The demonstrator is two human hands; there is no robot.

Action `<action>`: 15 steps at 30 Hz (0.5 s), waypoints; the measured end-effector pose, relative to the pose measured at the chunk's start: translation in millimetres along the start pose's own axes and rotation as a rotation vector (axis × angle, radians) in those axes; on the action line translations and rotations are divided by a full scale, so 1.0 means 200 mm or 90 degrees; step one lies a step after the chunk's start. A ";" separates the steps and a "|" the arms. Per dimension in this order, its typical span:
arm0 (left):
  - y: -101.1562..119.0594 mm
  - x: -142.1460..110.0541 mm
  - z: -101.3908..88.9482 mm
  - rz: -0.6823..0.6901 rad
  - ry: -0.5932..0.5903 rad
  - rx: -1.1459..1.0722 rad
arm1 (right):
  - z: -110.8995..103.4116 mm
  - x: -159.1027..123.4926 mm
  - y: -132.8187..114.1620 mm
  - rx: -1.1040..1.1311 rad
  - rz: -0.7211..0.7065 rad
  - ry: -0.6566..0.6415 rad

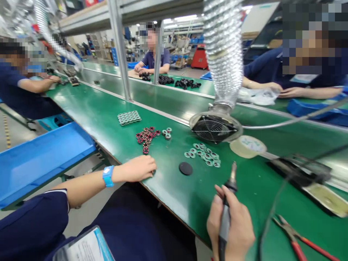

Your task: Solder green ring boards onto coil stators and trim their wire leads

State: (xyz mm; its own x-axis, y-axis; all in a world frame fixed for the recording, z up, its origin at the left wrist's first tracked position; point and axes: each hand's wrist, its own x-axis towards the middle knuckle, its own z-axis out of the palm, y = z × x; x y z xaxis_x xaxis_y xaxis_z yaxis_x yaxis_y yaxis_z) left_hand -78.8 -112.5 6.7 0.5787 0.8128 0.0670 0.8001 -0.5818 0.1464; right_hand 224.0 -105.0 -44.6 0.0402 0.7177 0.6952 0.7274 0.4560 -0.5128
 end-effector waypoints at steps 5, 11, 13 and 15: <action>-0.20 0.18 0.03 -0.069 0.044 0.027 | 0.01 0.04 -0.04 -0.047 -0.027 -0.006; -0.43 0.35 -0.10 -0.151 0.081 0.008 | -0.01 0.02 -0.04 -0.064 0.001 -0.056; -0.49 0.44 -0.12 -0.165 0.080 -0.001 | -0.01 0.02 -0.04 -0.075 0.026 -0.066; -0.52 0.53 -0.13 -0.159 0.067 -0.010 | -0.02 0.02 -0.04 -0.087 0.049 -0.085</action>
State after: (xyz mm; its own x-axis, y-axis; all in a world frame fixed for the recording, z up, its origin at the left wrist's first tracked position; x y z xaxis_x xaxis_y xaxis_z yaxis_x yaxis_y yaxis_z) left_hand -105.4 34.7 25.0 0.3436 0.9302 0.1290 0.9129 -0.3630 0.1865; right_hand 221.0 -106.8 -35.7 0.0138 0.8153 0.5789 0.8125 0.3283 -0.4817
